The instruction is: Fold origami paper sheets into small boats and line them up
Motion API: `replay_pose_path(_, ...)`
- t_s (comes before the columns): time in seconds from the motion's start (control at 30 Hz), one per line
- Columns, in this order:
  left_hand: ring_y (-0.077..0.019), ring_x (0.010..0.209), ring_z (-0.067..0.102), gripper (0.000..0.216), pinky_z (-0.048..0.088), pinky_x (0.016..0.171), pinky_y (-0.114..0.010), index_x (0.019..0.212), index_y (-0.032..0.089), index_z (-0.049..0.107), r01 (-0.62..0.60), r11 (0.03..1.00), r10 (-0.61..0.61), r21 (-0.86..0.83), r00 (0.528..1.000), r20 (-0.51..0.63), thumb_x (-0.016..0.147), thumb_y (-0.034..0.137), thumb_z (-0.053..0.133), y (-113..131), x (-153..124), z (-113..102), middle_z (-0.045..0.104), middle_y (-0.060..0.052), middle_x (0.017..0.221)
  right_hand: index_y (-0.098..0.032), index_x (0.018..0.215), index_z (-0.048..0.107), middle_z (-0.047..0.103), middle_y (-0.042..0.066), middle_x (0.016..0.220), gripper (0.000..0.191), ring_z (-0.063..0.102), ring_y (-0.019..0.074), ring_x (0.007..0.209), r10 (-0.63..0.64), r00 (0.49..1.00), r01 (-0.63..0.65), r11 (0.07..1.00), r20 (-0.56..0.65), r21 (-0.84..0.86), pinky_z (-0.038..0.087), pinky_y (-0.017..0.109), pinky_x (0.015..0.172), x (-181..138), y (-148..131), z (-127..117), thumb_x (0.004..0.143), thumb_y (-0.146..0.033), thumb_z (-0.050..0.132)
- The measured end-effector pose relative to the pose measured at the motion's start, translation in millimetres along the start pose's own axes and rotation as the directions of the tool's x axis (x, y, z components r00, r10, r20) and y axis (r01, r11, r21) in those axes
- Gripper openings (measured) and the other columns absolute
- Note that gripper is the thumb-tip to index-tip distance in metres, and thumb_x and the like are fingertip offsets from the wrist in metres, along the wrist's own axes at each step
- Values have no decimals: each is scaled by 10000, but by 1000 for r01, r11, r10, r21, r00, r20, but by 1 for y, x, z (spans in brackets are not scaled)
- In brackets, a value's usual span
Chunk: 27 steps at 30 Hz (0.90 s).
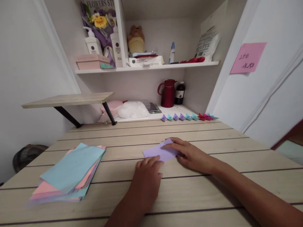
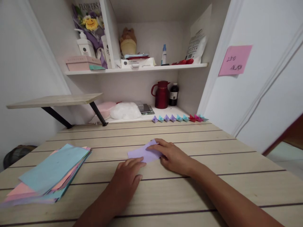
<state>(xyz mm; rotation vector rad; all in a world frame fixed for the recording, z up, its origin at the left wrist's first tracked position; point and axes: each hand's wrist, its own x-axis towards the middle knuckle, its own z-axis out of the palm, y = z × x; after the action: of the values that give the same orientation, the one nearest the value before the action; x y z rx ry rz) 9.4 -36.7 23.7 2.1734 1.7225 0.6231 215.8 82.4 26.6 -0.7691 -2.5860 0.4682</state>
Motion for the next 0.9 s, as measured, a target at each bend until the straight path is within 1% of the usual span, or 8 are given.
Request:
replay_pose_path(0.13, -244, 1265, 447, 421, 320, 1023, -462, 1221, 289, 609, -10, 998, 9, 60, 1000, 19, 860, 153, 441, 0, -1, -1, 518, -29, 1408, -310, 1326, 495, 498, 59, 1359, 570, 503, 229, 1219, 39, 995, -13, 962, -88, 273, 432, 398, 1016, 1, -1, -1, 802, -87, 509)
replay_pose_path(0.23, -243, 1263, 449, 449, 332, 1011, -459, 1200, 332, 621, -38, 995, 36, 88, 999, 26, 859, 120, 420, 1, -1, -2, 510, -26, 1413, -311, 1329, 483, 485, 60, 1358, 570, 552, 208, 1144, 44, 996, -9, 913, -75, 407, 490, 353, 934, 2, -7, -1, 809, -79, 494)
replay_pose_path(0.4, -250, 1246, 463, 448, 336, 1005, -465, 1236, 320, 599, -50, 993, 48, 105, 999, 18, 873, 129, 417, 0, -1, -1, 521, -42, 1400, -322, 1297, 544, 405, 68, 1382, 655, 471, 235, 1223, 0, 999, 9, 985, -50, 174, 453, 367, 965, 4, -8, 5, 740, 15, 482)
replay_pose_path(0.5, -248, 1242, 463, 432, 342, 997, -464, 1232, 303, 600, -52, 994, 51, 99, 999, 7, 881, 136, 411, -2, -1, 1, 525, -36, 1397, -301, 1150, 662, 429, 75, 1328, 480, 557, 216, 1073, 11, 994, -2, 996, -109, 85, 489, 364, 900, 6, -2, 7, 792, -26, 499)
replay_pose_path(0.57, -241, 1234, 467, 435, 339, 999, -459, 1240, 287, 591, -54, 995, 54, 84, 999, -4, 872, 127, 421, -2, -1, 2, 543, -28, 1379, -272, 995, 724, 429, 69, 1341, 297, 573, 217, 1035, 18, 991, -10, 998, -133, 59, 492, 377, 894, 6, 3, 3, 841, -103, 533)
replay_pose_path(0.67, -232, 1188, 495, 461, 345, 988, -452, 1290, 265, 542, -68, 996, 69, 56, 997, -14, 866, 123, 435, -1, 0, 2, 593, -25, 1314, -265, 870, 746, 444, 46, 1375, 150, 494, 269, 1192, 0, 996, 2, 1000, -91, 24, 414, 430, 1003, 3, 5, -7, 861, -224, 602)
replay_pose_path(0.8, -239, 1116, 526, 444, 368, 935, -457, 1260, 292, 566, -98, 993, 98, 73, 995, 0, 871, 125, 430, 1, 1, 0, 629, -18, 1238, -284, 908, 735, 562, 35, 1292, 106, 476, 272, 1229, -26, 998, 23, 998, 58, 53, 362, 453, 1040, -1, 3, -17, 835, -300, 660)
replay_pose_path(0.9, -245, 1112, 525, 440, 367, 918, -459, 1191, 322, 617, -118, 986, 116, 118, 993, 17, 864, 105, 418, 2, 1, -1, 617, -21, 1244, -253, 894, 714, 627, 50, 1211, 105, 513, 258, 1188, -9, 998, 2, 994, 67, 107, 395, 427, 1007, 1, 2, -12, 835, -318, 656)
